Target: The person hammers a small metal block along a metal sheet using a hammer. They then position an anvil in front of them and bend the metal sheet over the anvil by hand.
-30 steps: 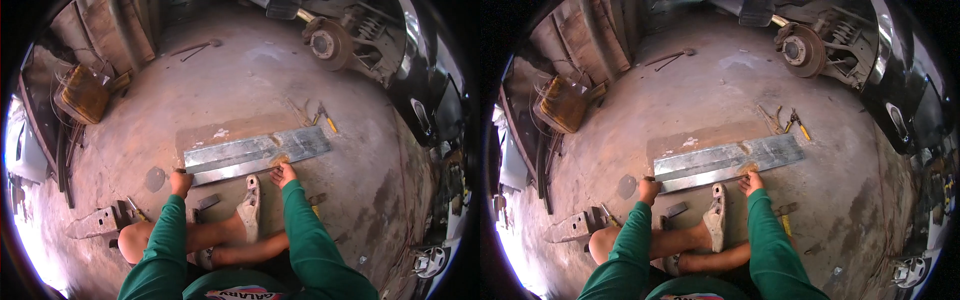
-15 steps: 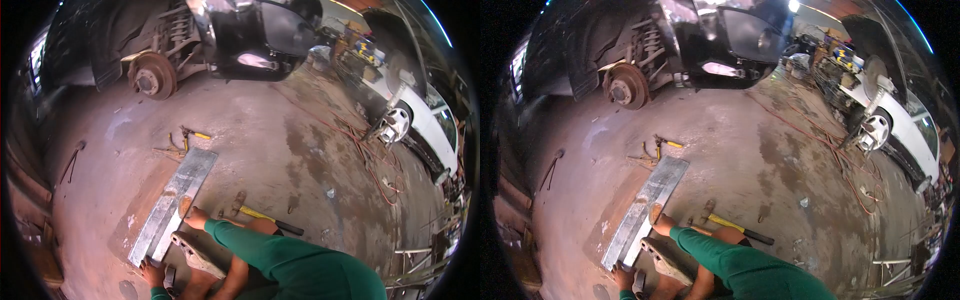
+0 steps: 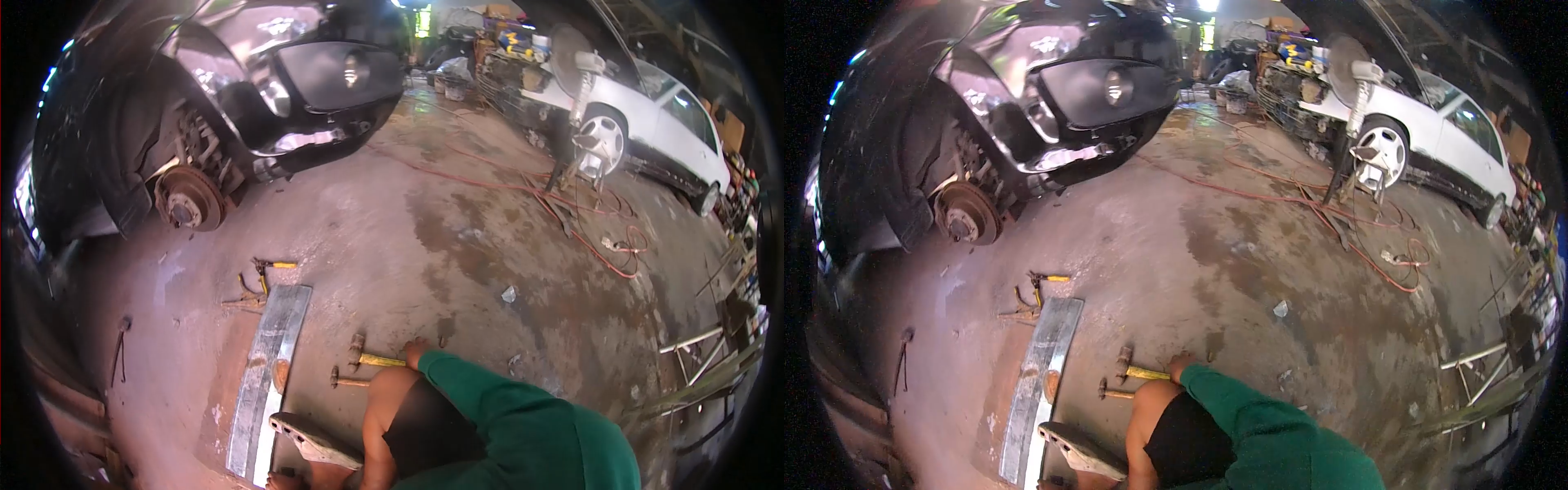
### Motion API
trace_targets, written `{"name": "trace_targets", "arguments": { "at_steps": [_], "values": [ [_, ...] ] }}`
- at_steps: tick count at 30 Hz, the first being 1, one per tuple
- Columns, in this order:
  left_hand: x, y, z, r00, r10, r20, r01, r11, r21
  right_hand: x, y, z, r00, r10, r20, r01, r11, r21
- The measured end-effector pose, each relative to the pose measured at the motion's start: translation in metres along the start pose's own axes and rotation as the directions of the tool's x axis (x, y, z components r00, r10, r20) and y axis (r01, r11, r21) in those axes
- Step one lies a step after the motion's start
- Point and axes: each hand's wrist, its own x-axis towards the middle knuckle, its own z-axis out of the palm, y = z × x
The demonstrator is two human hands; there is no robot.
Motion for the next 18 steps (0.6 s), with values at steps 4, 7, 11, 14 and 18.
{"name": "trace_targets", "arguments": {
  "at_steps": [4, 7, 11, 14, 18],
  "values": [
    [-0.011, 0.012, -0.012, 0.984, -0.14, 0.106, 0.149, 0.985, -0.083, 0.006, 0.029, 0.035, 0.996, 0.034, -0.079, -0.021, 0.987, 0.158],
    [-0.019, 0.023, -0.022, 0.968, -0.223, 0.118, 0.235, 0.966, -0.107, -0.01, 0.04, 0.038, 0.99, -0.08, -0.115, 0.084, 0.996, 0.037],
    [-0.028, 0.031, -0.034, 0.948, -0.302, 0.104, 0.314, 0.939, -0.141, 0.001, 0.049, 0.046, 0.983, -0.145, -0.111, 0.155, 0.984, 0.09],
    [-0.03, 0.022, -0.027, 0.936, -0.35, 0.027, 0.348, 0.915, -0.204, 0.003, 0.05, 0.048, 0.969, -0.122, -0.213, 0.158, 0.974, 0.162],
    [-0.028, 0.017, -0.024, 0.931, -0.365, 0.011, 0.36, 0.911, -0.202, 0.006, 0.054, 0.047, 0.951, -0.137, -0.276, 0.179, 0.975, 0.133]
  ]
}}
